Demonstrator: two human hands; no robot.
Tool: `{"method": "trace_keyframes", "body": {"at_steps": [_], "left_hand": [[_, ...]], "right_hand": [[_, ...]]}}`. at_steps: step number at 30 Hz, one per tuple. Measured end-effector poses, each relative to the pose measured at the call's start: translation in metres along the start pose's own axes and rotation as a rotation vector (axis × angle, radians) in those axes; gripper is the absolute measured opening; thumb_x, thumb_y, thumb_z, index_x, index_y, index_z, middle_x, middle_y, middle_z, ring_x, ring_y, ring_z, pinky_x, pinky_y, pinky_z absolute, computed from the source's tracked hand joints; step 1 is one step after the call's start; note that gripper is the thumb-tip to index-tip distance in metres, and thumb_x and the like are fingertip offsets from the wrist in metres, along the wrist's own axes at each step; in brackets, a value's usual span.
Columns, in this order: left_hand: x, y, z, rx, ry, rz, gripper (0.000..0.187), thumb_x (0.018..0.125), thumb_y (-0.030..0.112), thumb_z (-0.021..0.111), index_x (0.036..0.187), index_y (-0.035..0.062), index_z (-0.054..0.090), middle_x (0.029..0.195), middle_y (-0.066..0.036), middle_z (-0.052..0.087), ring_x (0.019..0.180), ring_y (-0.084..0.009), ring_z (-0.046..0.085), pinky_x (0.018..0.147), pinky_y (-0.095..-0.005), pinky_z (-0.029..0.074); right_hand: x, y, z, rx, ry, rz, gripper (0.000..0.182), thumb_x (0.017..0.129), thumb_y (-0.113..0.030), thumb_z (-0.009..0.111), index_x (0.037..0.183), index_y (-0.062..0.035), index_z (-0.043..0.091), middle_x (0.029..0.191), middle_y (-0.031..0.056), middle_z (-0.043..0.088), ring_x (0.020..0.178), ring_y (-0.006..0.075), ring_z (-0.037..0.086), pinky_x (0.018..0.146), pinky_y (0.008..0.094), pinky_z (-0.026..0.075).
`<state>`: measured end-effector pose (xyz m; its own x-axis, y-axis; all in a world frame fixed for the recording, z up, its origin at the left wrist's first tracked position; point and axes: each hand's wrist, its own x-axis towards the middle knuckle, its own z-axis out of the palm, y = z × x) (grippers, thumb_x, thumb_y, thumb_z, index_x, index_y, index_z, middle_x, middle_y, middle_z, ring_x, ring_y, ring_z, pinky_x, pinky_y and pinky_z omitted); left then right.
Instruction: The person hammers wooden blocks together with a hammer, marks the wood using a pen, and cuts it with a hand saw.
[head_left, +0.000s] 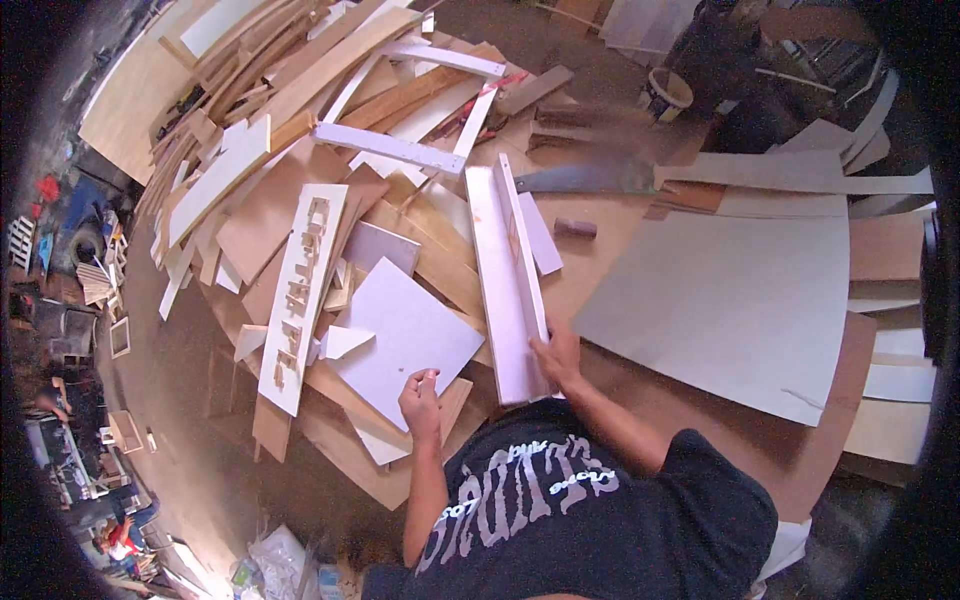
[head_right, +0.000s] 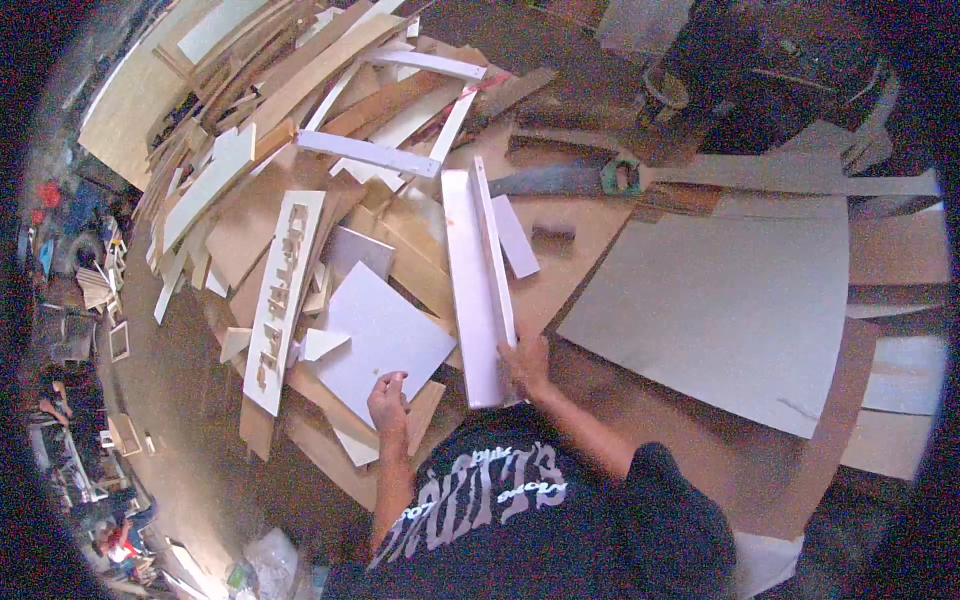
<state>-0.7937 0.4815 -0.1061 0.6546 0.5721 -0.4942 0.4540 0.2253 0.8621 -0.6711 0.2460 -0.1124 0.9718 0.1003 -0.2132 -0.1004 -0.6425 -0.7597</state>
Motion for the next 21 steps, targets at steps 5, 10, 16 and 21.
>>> {"method": "trace_keyframes", "body": {"at_steps": [5, 10, 16, 21], "left_hand": [[0.011, -0.002, -0.005, 0.075, 0.010, 0.122, 0.022, 0.097, 0.020, 0.064, 0.099, -0.0004, 0.071, 0.067, 0.006, 0.055, 0.058, -0.0022, 0.040, 0.051, -0.0234, 0.031], [0.014, 0.029, 0.001, 0.205, 0.022, 0.205, 0.024, 0.096, 0.025, 0.065, 0.101, 0.0024, 0.071, 0.082, -0.004, 0.068, 0.072, -0.0105, 0.058, 0.069, -0.0289, 0.047], [0.039, 0.070, 0.050, 0.221, 0.070, 0.291, 0.023, 0.096, 0.023, 0.066, 0.095, 0.0000, 0.069, 0.062, 0.006, 0.048, 0.055, -0.0043, 0.038, 0.050, -0.0263, 0.031], [0.041, 0.084, 0.100, 0.424, 0.212, 0.281, 0.022, 0.096, 0.021, 0.066, 0.101, 0.0004, 0.070, 0.066, 0.003, 0.050, 0.061, -0.0074, 0.042, 0.054, -0.0293, 0.036]], "right_hand": [[-0.041, -0.010, 0.000, 0.021, 0.112, -0.001, 0.057, 0.077, -0.020, 0.070, 0.131, -0.0059, 0.062, 0.103, 0.0272, 0.069, 0.094, 0.0398, 0.071, 0.082, 0.0424, 0.055], [-0.029, 0.006, 0.033, 0.011, 0.083, -0.099, 0.059, 0.077, -0.022, 0.071, 0.133, -0.0054, 0.061, 0.092, 0.0259, 0.071, 0.079, 0.0312, 0.072, 0.075, 0.0409, 0.056], [-0.013, -0.018, 0.059, 0.097, -0.317, 0.021, 0.081, 0.080, -0.022, 0.075, 0.149, -0.0019, 0.038, 0.119, 0.0279, 0.064, 0.102, 0.0347, 0.067, 0.090, 0.0427, 0.053], [0.028, -0.022, 0.053, 0.283, -0.453, -0.432, 0.088, 0.087, -0.020, 0.075, 0.156, -0.0012, 0.023, 0.135, 0.0292, 0.056, 0.122, 0.0373, 0.060, 0.101, 0.0407, 0.049]]}}
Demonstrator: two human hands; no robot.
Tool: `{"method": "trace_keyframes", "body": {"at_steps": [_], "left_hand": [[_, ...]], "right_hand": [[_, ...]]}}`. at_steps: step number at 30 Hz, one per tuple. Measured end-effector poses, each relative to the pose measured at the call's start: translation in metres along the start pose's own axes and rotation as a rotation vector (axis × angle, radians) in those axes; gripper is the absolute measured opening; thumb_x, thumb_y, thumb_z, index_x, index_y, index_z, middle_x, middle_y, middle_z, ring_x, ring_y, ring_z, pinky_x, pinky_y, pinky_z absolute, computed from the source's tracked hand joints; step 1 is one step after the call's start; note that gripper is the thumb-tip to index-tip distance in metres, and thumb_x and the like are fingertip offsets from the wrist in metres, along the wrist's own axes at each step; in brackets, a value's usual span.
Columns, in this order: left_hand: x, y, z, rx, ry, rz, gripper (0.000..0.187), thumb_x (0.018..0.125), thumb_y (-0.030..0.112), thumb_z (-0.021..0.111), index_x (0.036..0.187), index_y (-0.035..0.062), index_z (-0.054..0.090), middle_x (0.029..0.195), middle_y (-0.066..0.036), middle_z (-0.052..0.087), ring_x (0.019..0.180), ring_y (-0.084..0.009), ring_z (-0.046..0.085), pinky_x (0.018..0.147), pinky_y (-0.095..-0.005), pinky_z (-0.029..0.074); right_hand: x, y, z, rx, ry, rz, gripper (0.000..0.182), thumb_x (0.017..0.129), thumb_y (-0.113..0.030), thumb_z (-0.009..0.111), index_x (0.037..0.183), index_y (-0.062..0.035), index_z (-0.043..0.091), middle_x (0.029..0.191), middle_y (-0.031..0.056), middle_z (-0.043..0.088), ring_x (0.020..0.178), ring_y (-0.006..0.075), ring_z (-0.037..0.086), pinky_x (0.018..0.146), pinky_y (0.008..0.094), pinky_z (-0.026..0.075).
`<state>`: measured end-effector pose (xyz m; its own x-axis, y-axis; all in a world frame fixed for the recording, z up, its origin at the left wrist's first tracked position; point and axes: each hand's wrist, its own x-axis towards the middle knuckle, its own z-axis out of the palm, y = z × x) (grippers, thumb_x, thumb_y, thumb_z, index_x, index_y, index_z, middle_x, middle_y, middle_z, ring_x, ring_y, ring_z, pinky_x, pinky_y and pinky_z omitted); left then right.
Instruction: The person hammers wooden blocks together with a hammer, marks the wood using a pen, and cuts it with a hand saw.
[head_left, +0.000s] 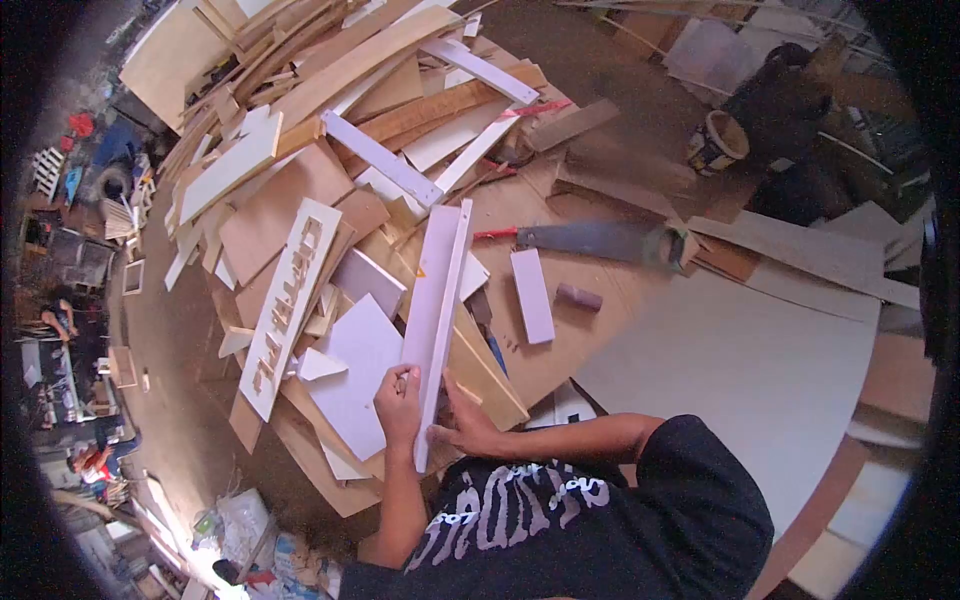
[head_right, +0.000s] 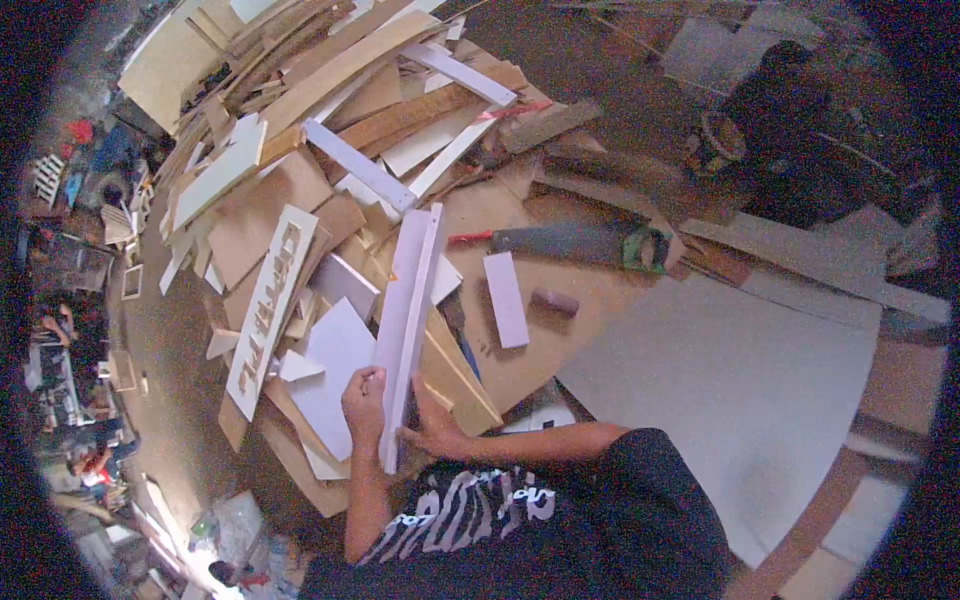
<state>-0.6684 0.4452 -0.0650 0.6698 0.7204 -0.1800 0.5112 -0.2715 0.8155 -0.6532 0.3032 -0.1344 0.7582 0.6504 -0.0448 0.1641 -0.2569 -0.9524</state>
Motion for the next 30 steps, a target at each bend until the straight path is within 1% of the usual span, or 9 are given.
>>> {"method": "trace_keyframes", "body": {"at_steps": [3, 4, 6, 9, 12, 18, 23, 28, 30], "left_hand": [[-0.009, 0.019, 0.034, -0.108, 0.120, -0.104, 0.021, 0.096, 0.021, 0.065, 0.102, 0.0010, 0.070, 0.066, 0.003, 0.050, 0.060, -0.0078, 0.043, 0.054, -0.0298, 0.037], [-0.009, 0.015, 0.050, -0.058, 0.159, -0.024, 0.024, 0.099, 0.023, 0.058, 0.102, 0.0012, 0.070, 0.064, 0.005, 0.046, 0.058, -0.0064, 0.041, 0.053, -0.0263, 0.034], [-0.005, 0.039, 0.068, -0.227, 0.031, -0.228, 0.028, 0.100, 0.024, 0.054, 0.102, 0.0009, 0.070, 0.064, 0.006, 0.043, 0.057, -0.0054, 0.039, 0.052, -0.0246, 0.031], [-0.010, 0.063, 0.116, -0.476, -0.066, -0.462, 0.035, 0.101, 0.024, 0.044, 0.102, -0.0003, 0.069, 0.064, 0.007, 0.037, 0.054, -0.0033, 0.031, 0.050, -0.0213, 0.024], [-0.004, 0.055, 0.163, -0.814, -0.205, -0.505, 0.032, 0.096, 0.020, 0.044, 0.105, -0.0021, 0.066, 0.066, 0.006, 0.041, 0.055, -0.0040, 0.034, 0.050, -0.0204, 0.027], [0.011, 0.086, 0.197, -0.724, -0.210, -0.500, 0.031, 0.092, 0.016, 0.045, 0.108, -0.0025, 0.065, 0.067, 0.004, 0.046, 0.054, -0.0056, 0.039, 0.051, -0.0205, 0.032], [0.014, 0.069, 0.203, -0.716, -0.205, -0.539, 0.032, 0.091, 0.016, 0.047, 0.110, -0.0032, 0.065, 0.067, 0.004, 0.047, 0.055, -0.0057, 0.040, 0.051, -0.0215, 0.032], [0.007, 0.080, 0.189, -0.644, -0.179, -0.533, 0.031, 0.092, 0.015, 0.048, 0.111, -0.0025, 0.065, 0.066, 0.004, 0.046, 0.055, -0.0056, 0.042, 0.051, -0.0214, 0.034], [0.012, 0.086, 0.184, -0.558, -0.187, -0.607, 0.030, 0.094, 0.015, 0.047, 0.111, -0.0017, 0.065, 0.066, 0.004, 0.047, 0.055, -0.0060, 0.044, 0.050, -0.0217, 0.036]], "right_hand": [[0.034, 0.018, -0.058, 0.312, -0.534, 0.266, 0.061, 0.091, -0.018, 0.070, 0.145, -0.0010, 0.045, 0.124, 0.0223, 0.065, 0.116, 0.0308, 0.065, 0.099, 0.0390, 0.050], [0.051, 0.023, -0.082, 0.177, -0.458, 0.066, 0.037, 0.094, -0.017, 0.065, 0.129, -0.0044, 0.062, 0.110, 0.0147, 0.072, 0.106, 0.0245, 0.069, 0.092, 0.0396, 0.053], [0.092, 0.037, -0.129, 0.260, -0.276, 0.230, 0.030, 0.094, -0.018, 0.066, 0.122, -0.0077, 0.066, 0.103, 0.0135, 0.074, 0.096, 0.0232, 0.072, 0.082, 0.0398, 0.055], [0.170, 0.076, -0.209, -0.318, 0.091, 0.146, 0.026, 0.091, -0.014, 0.067, 0.117, -0.0084, 0.067, 0.098, 0.0169, 0.072, 0.085, 0.0268, 0.072, 0.075, 0.0381, 0.055], [0.267, 0.110, -0.268, -0.331, 0.345, -0.156, 0.026, 0.090, -0.012, 0.066, 0.115, -0.0052, 0.066, 0.094, 0.0165, 0.069, 0.087, 0.0337, 0.069, 0.079, 0.0442, 0.055], [0.388, 0.135, -0.279, -1.015, 0.111, -0.253, 0.032, 0.094, -0.015, 0.053, 0.125, -0.0058, 0.057, 0.133, 0.0159, 0.055, 0.124, 0.0359, 0.054, 0.092, 0.0465, 0.053], [0.405, 0.127, -0.268, -0.839, -0.050, 0.029, 0.029, 0.093, -0.013, 0.052, 0.121, -0.0063, 0.057, 0.117, 0.0216, 0.061, 0.110, 0.0392, 0.061, 0.085, 0.0501, 0.054], [0.368, 0.110, -0.287, -0.817, -0.193, 0.052, 0.032, 0.090, -0.010, 0.057, 0.121, -0.0100, 0.058, 0.105, 0.0231, 0.065, 0.101, 0.0421, 0.064, 0.082, 0.0524, 0.053], [0.368, 0.179, -0.273, -0.526, -0.008, -0.156, 0.033, 0.088, -0.008, 0.061, 0.121, -0.0108, 0.060, 0.108, 0.0199, 0.065, 0.106, 0.0408, 0.062, 0.088, 0.0496, 0.052]]}}
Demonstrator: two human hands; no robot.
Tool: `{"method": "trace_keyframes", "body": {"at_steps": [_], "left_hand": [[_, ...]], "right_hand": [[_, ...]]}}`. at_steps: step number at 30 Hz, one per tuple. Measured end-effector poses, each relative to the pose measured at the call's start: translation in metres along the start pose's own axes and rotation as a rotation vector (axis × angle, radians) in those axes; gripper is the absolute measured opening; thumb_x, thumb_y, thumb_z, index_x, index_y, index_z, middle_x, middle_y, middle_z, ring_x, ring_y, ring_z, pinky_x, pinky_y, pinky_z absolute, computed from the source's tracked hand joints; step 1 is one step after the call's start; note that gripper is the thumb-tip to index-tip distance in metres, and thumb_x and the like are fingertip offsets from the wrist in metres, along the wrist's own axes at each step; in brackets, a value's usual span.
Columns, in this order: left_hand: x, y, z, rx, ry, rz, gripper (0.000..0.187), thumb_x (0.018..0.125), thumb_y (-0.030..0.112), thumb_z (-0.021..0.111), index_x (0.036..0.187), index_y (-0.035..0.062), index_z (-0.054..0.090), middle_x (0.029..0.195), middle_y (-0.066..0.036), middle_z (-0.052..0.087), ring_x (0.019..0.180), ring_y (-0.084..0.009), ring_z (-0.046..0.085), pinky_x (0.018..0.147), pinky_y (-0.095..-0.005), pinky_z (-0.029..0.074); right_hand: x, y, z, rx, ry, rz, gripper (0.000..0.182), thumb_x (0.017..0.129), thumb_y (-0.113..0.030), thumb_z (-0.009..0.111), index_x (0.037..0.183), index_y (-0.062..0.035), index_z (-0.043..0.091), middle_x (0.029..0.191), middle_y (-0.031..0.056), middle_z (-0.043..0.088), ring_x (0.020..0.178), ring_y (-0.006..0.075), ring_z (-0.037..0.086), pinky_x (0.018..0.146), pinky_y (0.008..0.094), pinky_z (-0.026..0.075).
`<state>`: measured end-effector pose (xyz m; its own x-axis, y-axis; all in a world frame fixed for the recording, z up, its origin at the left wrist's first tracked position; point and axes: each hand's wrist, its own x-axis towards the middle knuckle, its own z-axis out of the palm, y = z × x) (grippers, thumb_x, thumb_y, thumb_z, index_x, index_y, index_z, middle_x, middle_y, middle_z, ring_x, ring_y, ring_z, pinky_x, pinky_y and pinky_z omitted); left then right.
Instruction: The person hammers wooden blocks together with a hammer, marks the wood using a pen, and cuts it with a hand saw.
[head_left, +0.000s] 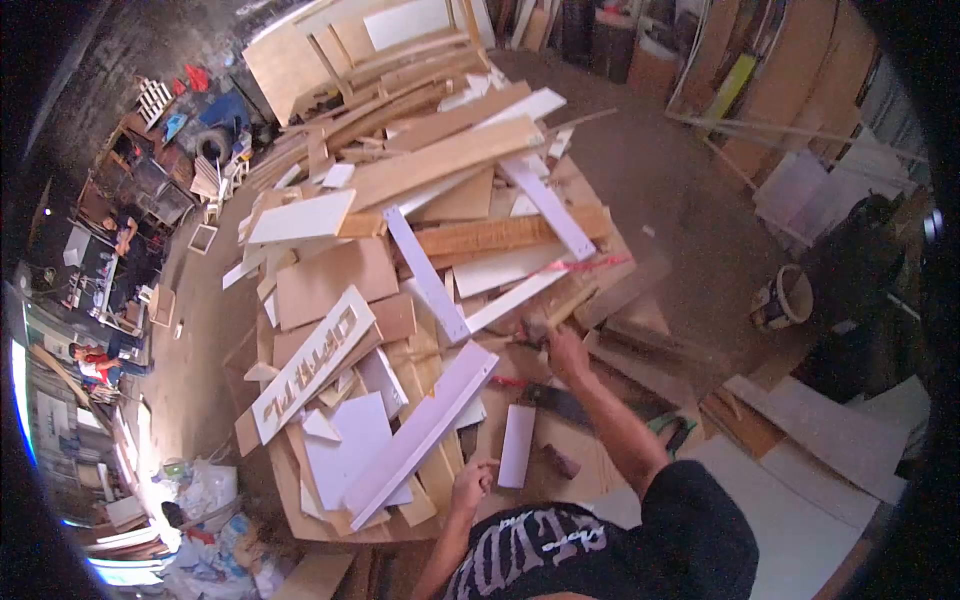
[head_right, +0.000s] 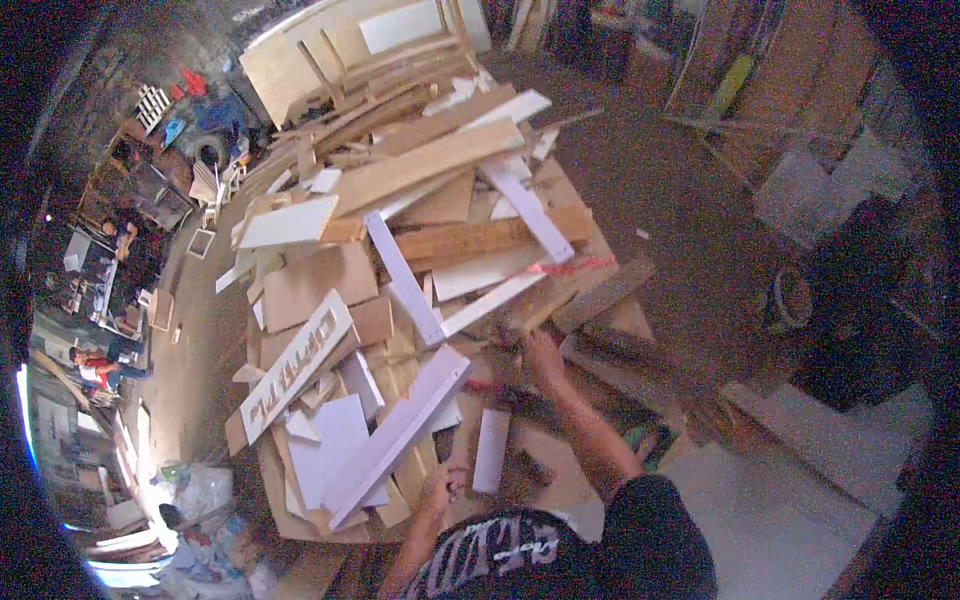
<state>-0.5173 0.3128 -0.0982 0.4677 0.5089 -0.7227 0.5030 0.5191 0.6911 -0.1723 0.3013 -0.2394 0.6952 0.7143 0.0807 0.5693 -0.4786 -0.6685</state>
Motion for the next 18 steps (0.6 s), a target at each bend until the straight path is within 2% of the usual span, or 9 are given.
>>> {"method": "trace_keyframes", "body": {"at_steps": [1, 3, 7, 9, 10, 15, 16, 17, 18], "left_hand": [[0.005, 0.002, 0.002, -0.017, -0.012, 0.018, 0.030, 0.094, 0.015, 0.047, 0.111, -0.0017, 0.065, 0.066, 0.004, 0.047, 0.055, -0.0060, 0.044, 0.050, -0.0217, 0.036], [-0.003, -0.010, -0.003, -0.086, -0.018, 0.067, 0.030, 0.094, 0.015, 0.047, 0.111, -0.0019, 0.065, 0.067, 0.003, 0.049, 0.055, -0.0065, 0.045, 0.049, -0.0222, 0.037], [0.006, -0.029, -0.022, -0.126, -0.171, 0.158, 0.031, 0.093, 0.014, 0.045, 0.112, 0.0001, 0.065, 0.070, 0.002, 0.054, 0.055, -0.0075, 0.046, 0.049, -0.0227, 0.038], [0.004, -0.038, -0.035, -0.130, -0.207, 0.159, 0.032, 0.092, 0.015, 0.045, 0.113, 0.0004, 0.065, 0.071, 0.001, 0.055, 0.056, -0.0076, 0.046, 0.050, -0.0225, 0.038], [-0.001, -0.036, -0.038, -0.132, -0.227, 0.172, 0.033, 0.092, 0.015, 0.044, 0.114, 0.0007, 0.064, 0.072, 0.001, 0.055, 0.056, -0.0077, 0.047, 0.050, -0.0224, 0.038], [-0.010, -0.062, -0.063, 0.018, -0.127, 0.150, 0.040, 0.092, 0.021, 0.054, 0.125, -0.0013, 0.062, 0.074, 0.003, 0.052, 0.062, -0.0058, 0.043, 0.059, -0.0217, 0.040], [-0.021, -0.054, -0.056, -0.005, -0.139, 0.141, 0.040, 0.092, 0.021, 0.054, 0.125, -0.0013, 0.062, 0.074, 0.003, 0.052, 0.062, -0.0058, 0.043, 0.059, -0.0217, 0.040], [-0.036, -0.043, -0.052, 0.094, -0.075, 0.350, 0.044, 0.092, 0.024, 0.060, 0.127, -0.0016, 0.060, 0.074, 0.004, 0.050, 0.063, -0.0055, 0.043, 0.060, -0.0224, 0.039], [-0.045, -0.034, -0.048, 0.198, -0.001, 0.559, 0.049, 0.091, 0.027, 0.066, 0.130, -0.0020, 0.058, 0.074, 0.005, 0.047, 0.064, -0.0052, 0.042, 0.061, -0.0232, 0.039]], "right_hand": [[-0.013, -0.037, -0.035, -0.085, -0.077, -0.032, 0.032, 0.086, -0.006, 0.064, 0.117, -0.0105, 0.064, 0.111, 0.0166, 0.064, 0.109, 0.0389, 0.061, 0.092, 0.0468, 0.050], [-0.028, -0.050, -0.045, 0.158, -0.090, -0.067, 0.026, 0.084, -0.003, 0.066, 0.109, -0.0091, 0.067, 0.111, 0.0150, 0.064, 0.110, 0.0371, 0.061, 0.093, 0.0448, 0.049], [-0.064, -0.105, -0.085, 0.145, -0.098, -0.208, 0.022, 0.084, -0.001, 0.067, 0.104, -0.0070, 0.068, 0.106, 0.0144, 0.065, 0.105, 0.0359, 0.063, 0.089, 0.0436, 0.051], [-0.089, -0.126, -0.094, 0.158, -0.205, -0.099, 0.021, 0.082, 0.002, 0.069, 0.101, -0.0048, 0.067, 0.104, 0.0149, 0.066, 0.099, 0.0348, 0.065, 0.084, 0.0415, 0.053], [-0.097, -0.132, -0.097, 0.078, -0.148, -0.215, 0.020, 0.079, 0.004, 0.071, 0.097, -0.0025, 0.066, 0.099, 0.0148, 0.067, 0.092, 0.0340, 0.066, 0.079, 0.0398, 0.054], [-0.173, -0.190, -0.129, 0.156, -0.040, -0.123, 0.017, 0.077, -0.001, 0.077, 0.090, -0.0017, 0.065, 0.089, 0.0143, 0.069, 0.081, 0.0304, 0.068, 0.072, 0.0384, 0.053], [-0.191, -0.200, -0.136, 0.159, 0.013, -0.034, 0.017, 0.078, -0.001, 0.078, 0.089, -0.0018, 0.065, 0.085, 0.0130, 0.068, 0.077, 0.0249, 0.067, 0.070, 0.0353, 0.052], [-0.207, -0.213, -0.142, 0.165, 0.068, 0.047, 0.016, 0.078, -0.001, 0.078, 0.087, -0.0018, 0.065, 0.081, 0.0117, 0.068, 0.074, 0.0194, 0.066, 0.068, 0.0323, 0.051], [-0.225, -0.227, -0.146, 0.189, 0.080, 0.123, 0.015, 0.081, -0.002, 0.079, 0.084, -0.0022, 0.064, 0.074, 0.0035, 0.066, 0.071, 0.0101, 0.061, 0.066, 0.0259, 0.048]]}}
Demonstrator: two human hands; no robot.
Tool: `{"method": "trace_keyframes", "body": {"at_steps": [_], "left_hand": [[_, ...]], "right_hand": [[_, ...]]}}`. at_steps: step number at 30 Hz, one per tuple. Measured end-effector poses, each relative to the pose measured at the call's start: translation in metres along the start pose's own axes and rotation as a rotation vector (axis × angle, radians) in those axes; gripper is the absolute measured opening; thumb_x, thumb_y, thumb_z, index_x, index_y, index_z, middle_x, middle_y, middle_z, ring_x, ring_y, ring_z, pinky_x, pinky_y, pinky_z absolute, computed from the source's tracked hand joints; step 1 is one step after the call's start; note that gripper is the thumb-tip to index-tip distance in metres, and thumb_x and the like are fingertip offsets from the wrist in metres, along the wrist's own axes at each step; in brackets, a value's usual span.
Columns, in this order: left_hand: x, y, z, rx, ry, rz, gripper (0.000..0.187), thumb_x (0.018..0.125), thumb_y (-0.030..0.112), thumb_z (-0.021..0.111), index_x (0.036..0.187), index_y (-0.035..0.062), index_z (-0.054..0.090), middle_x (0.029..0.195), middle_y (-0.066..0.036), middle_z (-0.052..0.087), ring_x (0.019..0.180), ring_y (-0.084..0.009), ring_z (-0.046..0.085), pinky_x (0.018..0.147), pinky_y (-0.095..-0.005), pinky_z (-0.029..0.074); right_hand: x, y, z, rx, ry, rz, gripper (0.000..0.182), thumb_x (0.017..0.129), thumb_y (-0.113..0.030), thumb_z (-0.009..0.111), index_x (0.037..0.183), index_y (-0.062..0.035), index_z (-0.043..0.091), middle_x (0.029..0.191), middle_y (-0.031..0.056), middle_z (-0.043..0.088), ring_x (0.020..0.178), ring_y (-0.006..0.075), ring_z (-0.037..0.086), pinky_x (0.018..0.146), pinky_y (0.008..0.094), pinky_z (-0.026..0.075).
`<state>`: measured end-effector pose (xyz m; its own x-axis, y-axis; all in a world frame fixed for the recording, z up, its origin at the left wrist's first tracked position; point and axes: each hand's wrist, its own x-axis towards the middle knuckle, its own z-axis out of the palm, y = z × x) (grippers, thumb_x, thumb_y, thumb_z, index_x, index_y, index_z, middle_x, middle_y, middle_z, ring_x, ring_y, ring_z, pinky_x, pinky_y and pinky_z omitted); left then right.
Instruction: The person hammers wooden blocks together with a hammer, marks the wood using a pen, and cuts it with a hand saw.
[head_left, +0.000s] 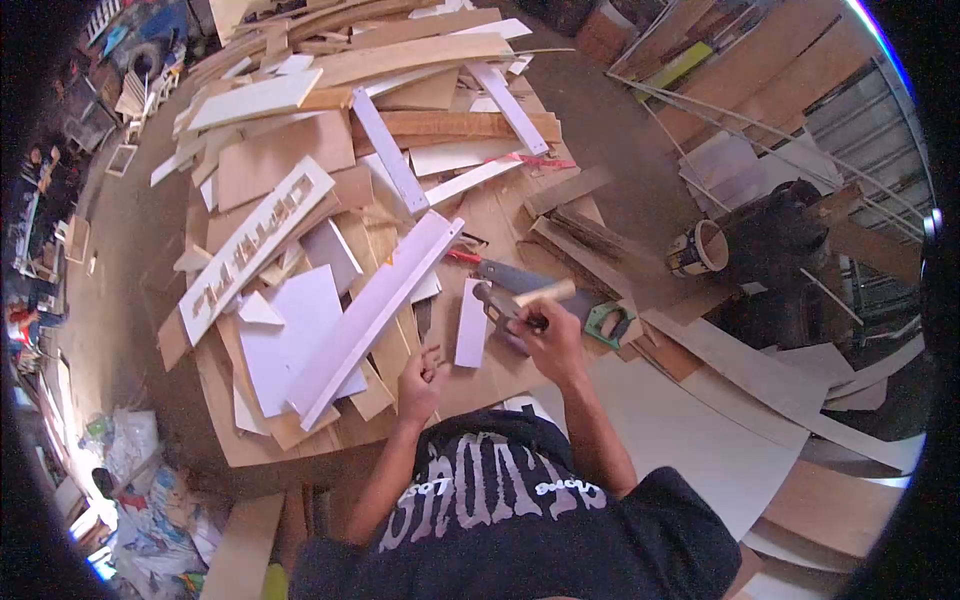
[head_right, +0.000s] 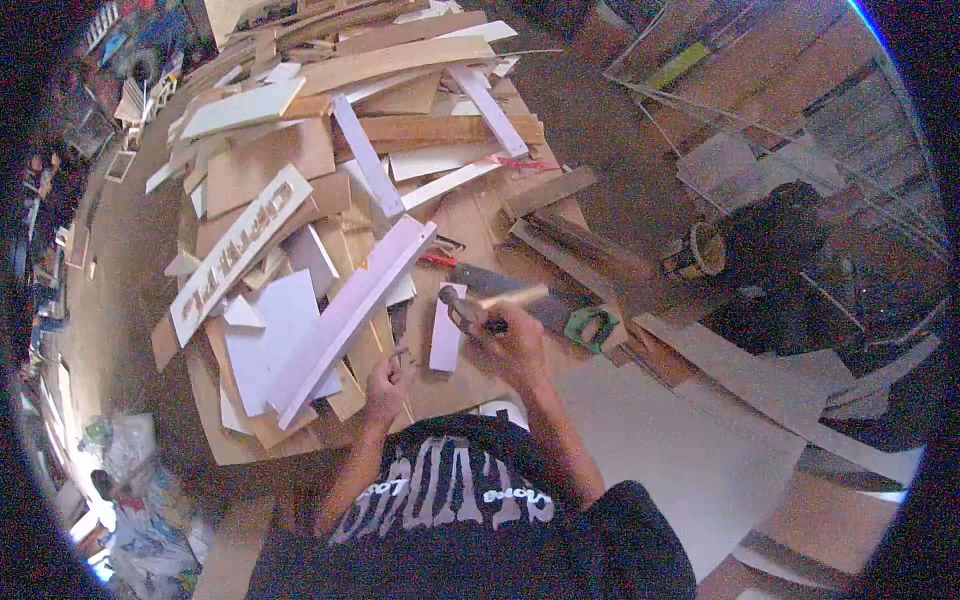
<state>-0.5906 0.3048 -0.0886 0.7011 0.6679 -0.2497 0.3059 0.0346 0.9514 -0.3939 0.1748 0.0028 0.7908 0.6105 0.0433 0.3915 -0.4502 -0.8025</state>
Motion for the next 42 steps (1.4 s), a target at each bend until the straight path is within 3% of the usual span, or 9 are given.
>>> {"method": "trace_keyframes", "body": {"at_steps": [5, 8, 19, 23, 25, 27, 31, 34, 42], "left_hand": [[0.004, -0.040, 0.032, -0.193, -0.148, -0.050, 0.062, 0.088, 0.050, 0.073, 0.126, 0.0021, 0.059, 0.068, 0.005, 0.042, 0.062, -0.0073, 0.044, 0.058, -0.0238, 0.040], [0.005, -0.046, 0.037, -0.922, -0.488, -0.765, 0.043, 0.095, 0.059, 0.057, 0.097, 0.0168, 0.063, 0.080, -0.001, 0.063, 0.068, -0.0167, 0.060, 0.059, -0.0313, 0.047], [0.022, -0.004, 0.101, -0.907, -0.043, -0.706, 0.032, 0.092, 0.040, 0.059, 0.102, 0.0101, 0.062, 0.088, -0.009, 0.068, 0.072, -0.0230, 0.067, 0.065, -0.0387, 0.057], [0.015, 0.056, 0.132, -0.863, 0.067, -0.630, 0.034, 0.092, 0.041, 0.057, 0.106, 0.0095, 0.062, 0.093, -0.008, 0.068, 0.074, -0.0252, 0.068, 0.066, -0.0434, 0.060], [0.023, 0.055, 0.152, -0.870, 0.079, -0.736, 0.039, 0.093, 0.040, 0.055, 0.117, 0.0098, 0.062, 0.096, -0.008, 0.069, 0.082, -0.0266, 0.070, 0.068, -0.0446, 0.060], [0.025, 0.061, 0.172, -0.873, 0.017, -0.745, 0.036, 0.093, 0.041, 0.055, 0.113, 0.0118, 0.063, 0.098, -0.008, 0.069, 0.083, -0.0252, 0.070, 0.069, -0.0433, 0.060], [0.027, 0.060, 0.218, -0.946, 0.077, -0.765, 0.031, 0.095, 0.038, 0.053, 0.110, 0.0130, 0.062, 0.096, -0.007, 0.069, 0.080, -0.0218, 0.069, 0.061, -0.0403, 0.057], [0.028, 0.097, 0.235, -0.840, 0.172, -0.659, 0.028, 0.098, 0.029, 0.048, 0.109, 0.0086, 0.062, 0.084, -0.002, 0.065, 0.067, -0.0137, 0.058, 0.056, -0.0334, 0.046], [0.030, 0.022, 0.237, -0.744, 0.018, -0.473, 0.037, 0.096, 0.006, 0.043, 0.129, -0.0061, 0.056, 0.092, -0.008, 0.061, 0.075, -0.0171, 0.059, 0.078, -0.0333, 0.054]], "right_hand": [[-0.061, 0.002, 0.009, 0.310, -0.021, 0.336, 0.015, 0.087, -0.003, 0.075, 0.080, -0.0047, 0.062, 0.083, -0.0004, 0.067, 0.076, 0.0102, 0.061, 0.073, 0.0252, 0.049], [-0.085, 0.067, 0.034, 0.526, -0.152, 0.384, 0.013, 0.090, 0.000, 0.070, 0.081, -0.0034, 0.062, 0.089, 0.0039, 0.070, 0.087, 0.0133, 0.065, 0.087, 0.0273, 0.052], [-0.043, 0.083, 0.006, 0.660, -0.489, 0.304, 0.007, 0.090, 0.004, 0.068, 0.093, -0.0009, 0.064, 0.097, 0.0030, 0.070, 0.092, 0.0103, 0.066, 0.079, 0.0287, 0.055], [-0.001, 0.081, -0.059, 0.371, -0.495, 0.021, 0.027, 0.087, 0.002, 0.068, 0.112, -0.0064, 0.067, 0.108, 0.0069, 0.070, 0.106, 0.0197, 0.067, 0.090, 0.0331, 0.054], [0.017, 0.089, -0.087, -0.183, -0.281, -0.625, 0.035, 0.080, -0.005, 0.071, 0.115, -0.0089, 0.067, 0.108, 0.0107, 0.070, 0.104, 0.0309, 0.068, 0.090, 0.0406, 0.054], [0.024, 0.121, -0.091, -0.159, -0.313, -0.639, 0.036, 0.079, -0.011, 0.071, 0.114, -0.0058, 0.065, 0.103, 0.0153, 0.070, 0.098, 0.0404, 0.067, 0.084, 0.0498, 0.054], [0.034, 0.149, -0.105, -0.186, -0.868, -0.285, 0.039, 0.080, -0.023, 0.070, 0.115, -0.0069, 0.062, 0.098, 0.0213, 0.070, 0.091, 0.0449, 0.066, 0.079, 0.0538, 0.052], [0.047, 0.168, -0.117, -0.175, -0.836, -0.200, 0.034, 0.084, -0.027, 0.070, 0.111, -0.0073, 0.066, 0.097, 0.0227, 0.069, 0.090, 0.0429, 0.067, 0.075, 0.0521, 0.052], [0.053, 0.208, -0.133, -0.167, -0.527, 0.172, 0.035, 0.095, -0.036, 0.065, 0.117, -0.0087, 0.069, 0.095, 0.0203, 0.072, 0.083, 0.0331, 0.070, 0.074, 0.0412, 0.053]]}}
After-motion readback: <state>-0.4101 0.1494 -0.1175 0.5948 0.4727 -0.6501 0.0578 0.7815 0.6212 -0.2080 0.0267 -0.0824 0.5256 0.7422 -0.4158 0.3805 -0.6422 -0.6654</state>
